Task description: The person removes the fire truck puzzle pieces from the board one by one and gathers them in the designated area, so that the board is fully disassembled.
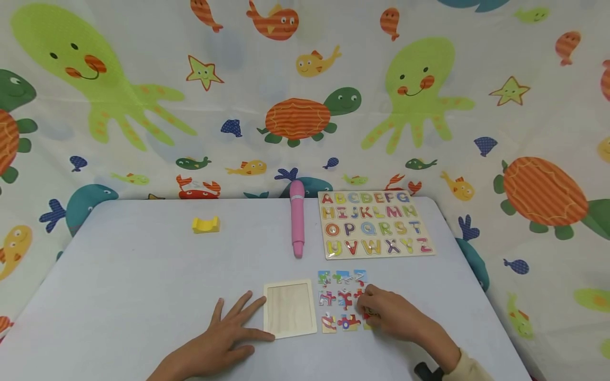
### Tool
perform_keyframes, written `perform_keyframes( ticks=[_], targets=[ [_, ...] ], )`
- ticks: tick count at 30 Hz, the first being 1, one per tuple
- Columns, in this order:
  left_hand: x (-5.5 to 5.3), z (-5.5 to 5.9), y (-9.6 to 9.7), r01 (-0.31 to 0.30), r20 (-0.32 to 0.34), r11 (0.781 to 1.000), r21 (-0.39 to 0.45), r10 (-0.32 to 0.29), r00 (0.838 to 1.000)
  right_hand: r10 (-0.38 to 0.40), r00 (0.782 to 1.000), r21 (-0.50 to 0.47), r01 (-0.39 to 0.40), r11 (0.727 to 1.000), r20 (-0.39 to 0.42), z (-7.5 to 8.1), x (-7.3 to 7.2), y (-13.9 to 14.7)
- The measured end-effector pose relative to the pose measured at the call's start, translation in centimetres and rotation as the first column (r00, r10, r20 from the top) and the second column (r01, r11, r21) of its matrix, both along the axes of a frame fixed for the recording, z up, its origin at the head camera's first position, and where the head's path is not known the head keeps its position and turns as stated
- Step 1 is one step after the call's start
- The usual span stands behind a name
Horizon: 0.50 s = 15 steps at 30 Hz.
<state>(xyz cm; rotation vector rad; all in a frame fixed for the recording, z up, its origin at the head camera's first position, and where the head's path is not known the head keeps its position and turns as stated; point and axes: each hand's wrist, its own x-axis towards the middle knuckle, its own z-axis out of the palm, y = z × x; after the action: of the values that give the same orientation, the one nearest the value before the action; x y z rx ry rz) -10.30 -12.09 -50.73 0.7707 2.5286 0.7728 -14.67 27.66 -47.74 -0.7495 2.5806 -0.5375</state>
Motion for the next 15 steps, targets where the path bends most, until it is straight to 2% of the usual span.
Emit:
perform_keyframes(
  ticks=[8, 15],
  targets=[
    [0.0, -0.2, 0.0, -0.006, 0.008, 1.000, -0.001, 0.006, 1.000, 0.020, 0.998, 0.012, -0.019, 1.000, -0.066, -0.8, 0.4, 0.1],
    [0.0, -0.4, -0.2, 0.007, 0.032, 1.000, -0.005, -0.007, 0.999, 0.005, 0.998, 0.001, -0.005, 1.000, -0.070, -1.5, 0.7, 0.2]
  ],
)
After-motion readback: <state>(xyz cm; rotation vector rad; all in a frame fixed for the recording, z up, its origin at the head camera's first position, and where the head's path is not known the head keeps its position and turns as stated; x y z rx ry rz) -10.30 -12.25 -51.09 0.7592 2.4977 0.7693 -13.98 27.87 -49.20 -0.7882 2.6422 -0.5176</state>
